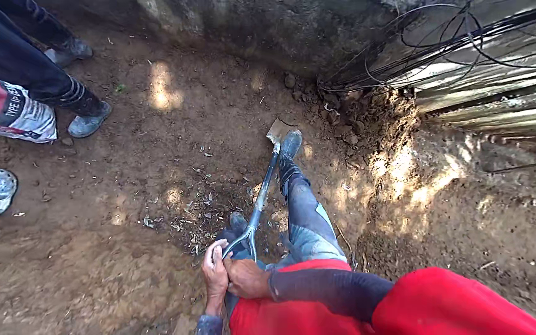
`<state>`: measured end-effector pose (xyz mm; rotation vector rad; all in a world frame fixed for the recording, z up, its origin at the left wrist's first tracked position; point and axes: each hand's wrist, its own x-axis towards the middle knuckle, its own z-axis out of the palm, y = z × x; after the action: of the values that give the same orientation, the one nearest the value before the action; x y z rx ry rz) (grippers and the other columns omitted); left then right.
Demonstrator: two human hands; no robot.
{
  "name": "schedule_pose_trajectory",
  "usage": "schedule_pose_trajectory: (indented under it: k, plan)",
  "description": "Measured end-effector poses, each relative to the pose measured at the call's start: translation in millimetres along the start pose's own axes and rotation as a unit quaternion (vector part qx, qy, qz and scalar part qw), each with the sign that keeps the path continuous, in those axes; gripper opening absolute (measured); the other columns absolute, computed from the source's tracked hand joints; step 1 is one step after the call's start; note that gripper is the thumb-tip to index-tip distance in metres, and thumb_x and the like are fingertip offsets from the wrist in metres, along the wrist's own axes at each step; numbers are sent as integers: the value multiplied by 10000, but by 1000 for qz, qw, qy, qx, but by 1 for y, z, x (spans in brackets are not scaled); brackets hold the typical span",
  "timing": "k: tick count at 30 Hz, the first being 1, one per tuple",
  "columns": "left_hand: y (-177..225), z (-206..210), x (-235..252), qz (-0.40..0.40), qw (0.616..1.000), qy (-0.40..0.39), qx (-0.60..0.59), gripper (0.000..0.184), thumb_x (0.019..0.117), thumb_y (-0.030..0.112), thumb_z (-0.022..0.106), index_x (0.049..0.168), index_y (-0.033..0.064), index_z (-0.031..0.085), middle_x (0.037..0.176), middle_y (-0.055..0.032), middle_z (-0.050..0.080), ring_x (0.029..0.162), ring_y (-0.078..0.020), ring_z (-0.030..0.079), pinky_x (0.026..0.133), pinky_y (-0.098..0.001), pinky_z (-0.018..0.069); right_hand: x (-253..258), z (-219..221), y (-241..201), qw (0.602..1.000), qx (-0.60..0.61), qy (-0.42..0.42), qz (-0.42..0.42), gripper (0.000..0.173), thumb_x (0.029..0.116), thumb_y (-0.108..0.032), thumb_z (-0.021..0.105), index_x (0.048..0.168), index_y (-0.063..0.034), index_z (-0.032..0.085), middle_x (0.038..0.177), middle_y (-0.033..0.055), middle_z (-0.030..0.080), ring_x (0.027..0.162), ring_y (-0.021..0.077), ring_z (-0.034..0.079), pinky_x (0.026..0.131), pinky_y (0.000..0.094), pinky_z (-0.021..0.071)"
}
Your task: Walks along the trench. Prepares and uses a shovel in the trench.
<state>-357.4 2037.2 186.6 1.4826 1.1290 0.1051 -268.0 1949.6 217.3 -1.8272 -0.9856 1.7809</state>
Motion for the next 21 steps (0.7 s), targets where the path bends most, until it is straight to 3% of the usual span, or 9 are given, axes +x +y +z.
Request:
schedule_pose_trajectory:
  k: [3, 5, 7, 11, 13, 15, 18, 20, 21]
  plan:
    - [-29, 27, 28, -9, 1000, -1, -20, 338, 1057, 108, 403, 1197, -90, 639, 1106, -161, 726, 944, -181, 738, 809, -351, 638, 29, -1, 37, 999, -19, 12, 29, 532, 938, -205, 650, 1379, 44, 485, 1179, 270, 660, 1088, 434, 672, 884, 615, 542]
    - [-50, 42, 42, -23, 999, -4, 37, 302, 1071, 116, 464, 1177, -64, 682, 1106, -180, 727, 983, -214, 730, 900, -385, 608, 44, 2, 58, 997, -34, 18, 64, 583, 938, -217, 653, 1434, 24, 462, 1236, 267, 652, 1140, 428, 658, 926, 618, 530]
    - [-50, 34, 35, -55, 994, -23, 92, 295, 1078, 145, 504, 1195, -56, 685, 1155, -207, 716, 1087, -266, 700, 1021, -440, 537, 41, 16, 51, 994, -25, 21, 101, 622, 933, -211, 650, 1482, -6, 442, 1279, 256, 646, 1177, 424, 646, 951, 629, 522]
    - [8, 69, 16, -88, 992, -66, 65, 324, 1081, 200, 517, 1219, -41, 683, 1194, -208, 706, 1138, -284, 672, 1049, -462, 502, -17, -13, 43, 985, -35, 95, 138, 511, 919, -234, 662, 1383, -54, 546, 1210, 229, 683, 1126, 425, 669, 891, 671, 528]
    - [54, 91, -1, -106, 988, -111, 17, 354, 1079, 215, 527, 1289, -48, 637, 1279, -225, 662, 1209, -294, 629, 1079, -466, 471, -64, -36, 34, 976, -33, 147, 157, 484, 929, -292, 680, 1340, -51, 595, 1217, 218, 686, 1141, 415, 662, 917, 670, 514]
    - [98, 114, -14, -108, 981, -161, -15, 394, 1067, 202, 548, 1363, -57, 572, 1347, -246, 613, 1259, -305, 592, 1094, -462, 458, -111, -55, 33, 959, -40, 229, 164, 505, 936, -368, 670, 1352, -86, 623, 1269, 168, 689, 1201, 357, 652, 1001, 611, 501]
    - [144, 151, -28, -114, 972, -202, -26, 439, 1056, 159, 567, 1431, -55, 490, 1383, -273, 570, 1232, -329, 600, 1032, -467, 508, -173, -61, 52, 889, 23, 425, 168, 674, 877, -543, 729, 1393, -119, 640, 1394, 146, 634, 1349, 321, 549, 1161, 517, 394]
    - [161, 166, -35, -121, 968, -217, -20, 452, 1054, 130, 563, 1450, -63, 461, 1430, -283, 528, 1247, -349, 589, 1027, -481, 516, -201, -51, 61, 790, 212, 541, 196, 852, 829, -511, 797, 1458, -2, 530, 1488, 226, 527, 1407, 347, 486, 1185, 502, 393]
    - [164, 169, -40, -122, 965, -233, -1, 468, 1050, 127, 564, 1462, -64, 447, 1455, -283, 505, 1268, -352, 575, 1040, -483, 510, -208, -41, 62, 708, 361, 572, 206, 847, 866, -398, 793, 1500, 40, 442, 1505, 238, 502, 1390, 326, 506, 1162, 470, 429]
